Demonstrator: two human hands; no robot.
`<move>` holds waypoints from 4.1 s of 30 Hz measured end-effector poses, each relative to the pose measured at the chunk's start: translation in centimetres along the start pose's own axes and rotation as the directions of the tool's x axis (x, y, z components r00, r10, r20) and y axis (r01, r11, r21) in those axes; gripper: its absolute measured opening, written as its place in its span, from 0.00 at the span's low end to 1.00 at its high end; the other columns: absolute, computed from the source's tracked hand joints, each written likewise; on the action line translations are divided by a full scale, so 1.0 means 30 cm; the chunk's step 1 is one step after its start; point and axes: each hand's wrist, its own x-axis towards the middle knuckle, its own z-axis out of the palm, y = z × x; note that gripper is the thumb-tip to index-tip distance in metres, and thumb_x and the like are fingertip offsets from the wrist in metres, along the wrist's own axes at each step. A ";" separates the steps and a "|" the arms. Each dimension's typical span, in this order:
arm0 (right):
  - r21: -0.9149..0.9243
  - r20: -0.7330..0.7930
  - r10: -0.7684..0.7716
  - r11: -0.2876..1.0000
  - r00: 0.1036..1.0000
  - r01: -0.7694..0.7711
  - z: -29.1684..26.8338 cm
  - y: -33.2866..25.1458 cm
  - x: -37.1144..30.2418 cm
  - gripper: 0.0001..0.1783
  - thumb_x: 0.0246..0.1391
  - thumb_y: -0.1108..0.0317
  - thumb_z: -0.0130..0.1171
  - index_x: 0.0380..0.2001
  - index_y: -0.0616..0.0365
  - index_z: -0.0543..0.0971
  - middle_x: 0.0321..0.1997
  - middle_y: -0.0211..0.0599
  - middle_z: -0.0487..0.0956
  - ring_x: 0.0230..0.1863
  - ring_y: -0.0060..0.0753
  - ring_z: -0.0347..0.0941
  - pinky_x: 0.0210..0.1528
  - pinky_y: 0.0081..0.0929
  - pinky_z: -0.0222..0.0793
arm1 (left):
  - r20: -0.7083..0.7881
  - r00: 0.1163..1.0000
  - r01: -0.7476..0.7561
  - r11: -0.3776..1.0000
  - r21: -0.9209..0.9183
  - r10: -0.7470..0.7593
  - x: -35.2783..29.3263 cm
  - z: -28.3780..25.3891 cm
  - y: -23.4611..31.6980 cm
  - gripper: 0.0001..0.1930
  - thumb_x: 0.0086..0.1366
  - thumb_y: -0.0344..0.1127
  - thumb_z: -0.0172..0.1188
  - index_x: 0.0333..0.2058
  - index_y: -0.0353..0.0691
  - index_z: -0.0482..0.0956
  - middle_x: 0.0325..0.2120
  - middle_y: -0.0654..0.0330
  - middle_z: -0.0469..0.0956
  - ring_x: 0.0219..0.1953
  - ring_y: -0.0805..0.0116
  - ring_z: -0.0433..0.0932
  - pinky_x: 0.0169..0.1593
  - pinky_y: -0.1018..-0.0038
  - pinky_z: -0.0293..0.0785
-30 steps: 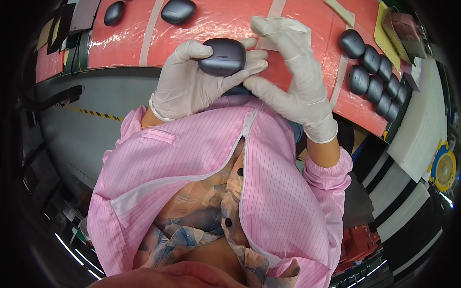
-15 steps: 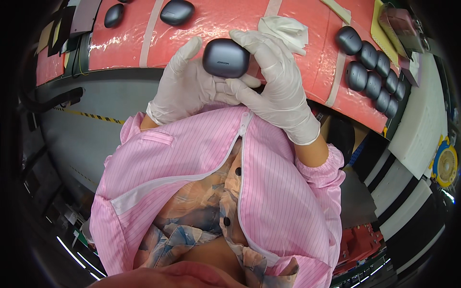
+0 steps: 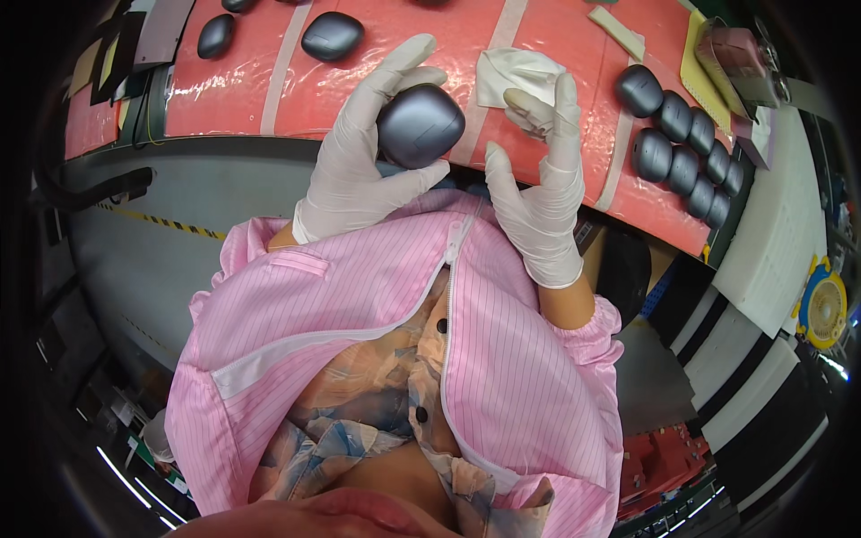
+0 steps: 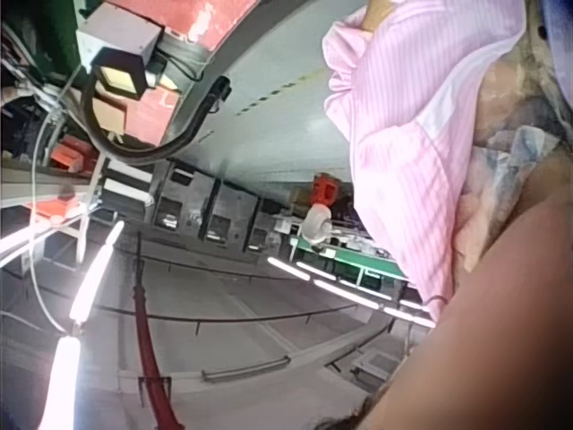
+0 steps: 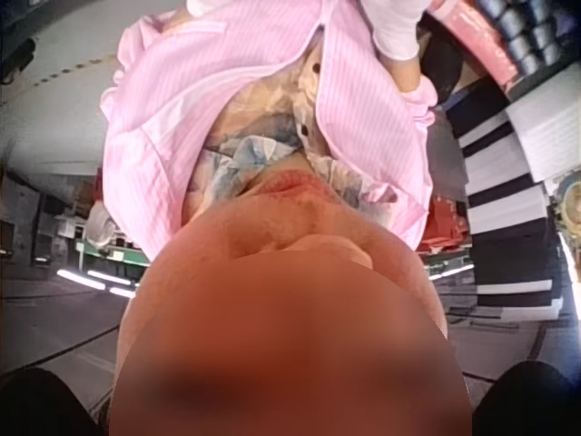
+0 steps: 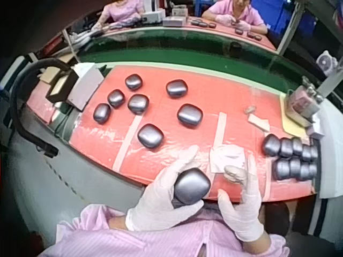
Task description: Cleaning, inspecting, and organizing electronic device housings on an assembly line.
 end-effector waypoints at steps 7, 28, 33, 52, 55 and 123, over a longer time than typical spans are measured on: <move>-0.311 -0.025 -0.537 0.806 0.843 0.504 0.059 0.008 0.006 0.40 0.37 0.82 0.64 0.59 0.49 0.70 0.55 0.44 0.72 0.53 0.44 0.71 0.53 0.34 0.68 | 0.037 0.983 -0.185 0.968 0.167 0.181 0.001 0.019 -0.022 0.50 0.45 0.21 0.70 0.66 0.39 0.51 0.58 0.59 0.64 0.57 0.69 0.67 0.56 0.77 0.66; -0.724 -0.160 -0.151 0.689 0.975 -0.012 -0.224 0.086 0.050 0.22 0.41 0.71 0.58 0.45 0.58 0.77 0.39 0.43 0.73 0.43 0.45 0.67 0.51 0.40 0.60 | 0.348 0.937 -0.157 0.909 0.386 0.013 0.258 -0.133 0.115 0.32 0.57 0.36 0.63 0.59 0.40 0.62 0.48 0.52 0.72 0.36 0.65 0.73 0.41 0.71 0.73; -0.781 -0.097 -0.145 0.625 0.985 0.015 -0.223 0.089 0.068 0.24 0.40 0.66 0.63 0.46 0.53 0.78 0.43 0.38 0.72 0.49 0.44 0.64 0.56 0.41 0.57 | 0.437 0.887 -0.415 0.668 0.618 0.147 0.608 -0.206 0.124 0.27 0.60 0.38 0.61 0.56 0.38 0.67 0.48 0.53 0.73 0.39 0.62 0.73 0.47 0.69 0.71; -0.737 -0.253 -0.119 0.666 0.960 -0.112 -0.222 0.137 0.020 0.18 0.42 0.62 0.56 0.40 0.45 0.80 0.47 0.31 0.74 0.53 0.42 0.62 0.65 0.46 0.47 | 0.003 0.984 -0.062 0.327 0.943 0.178 1.966 -0.060 -0.221 0.28 0.61 0.41 0.54 0.60 0.45 0.61 0.54 0.47 0.68 0.54 0.47 0.71 0.54 0.62 0.72; -0.748 -0.242 -0.170 0.660 0.955 -0.073 -0.231 0.117 0.045 0.18 0.38 0.66 0.57 0.38 0.48 0.80 0.46 0.33 0.73 0.50 0.41 0.62 0.59 0.45 0.54 | -0.106 0.991 -0.081 0.996 0.034 0.084 1.879 -0.065 -0.171 0.23 0.65 0.42 0.48 0.56 0.37 0.65 0.51 0.45 0.70 0.45 0.49 0.77 0.43 0.63 0.79; -0.229 0.192 -0.097 0.963 0.977 0.141 0.038 0.020 0.100 0.13 0.53 0.83 0.57 0.42 0.62 0.80 0.32 0.33 0.75 0.31 0.20 0.71 0.39 0.18 0.70 | -0.822 0.290 -0.257 0.788 -0.560 -0.490 -0.520 -1.185 -0.669 0.29 0.63 0.58 0.50 0.45 0.36 0.75 0.33 0.54 0.78 0.33 0.60 0.77 0.34 0.71 0.71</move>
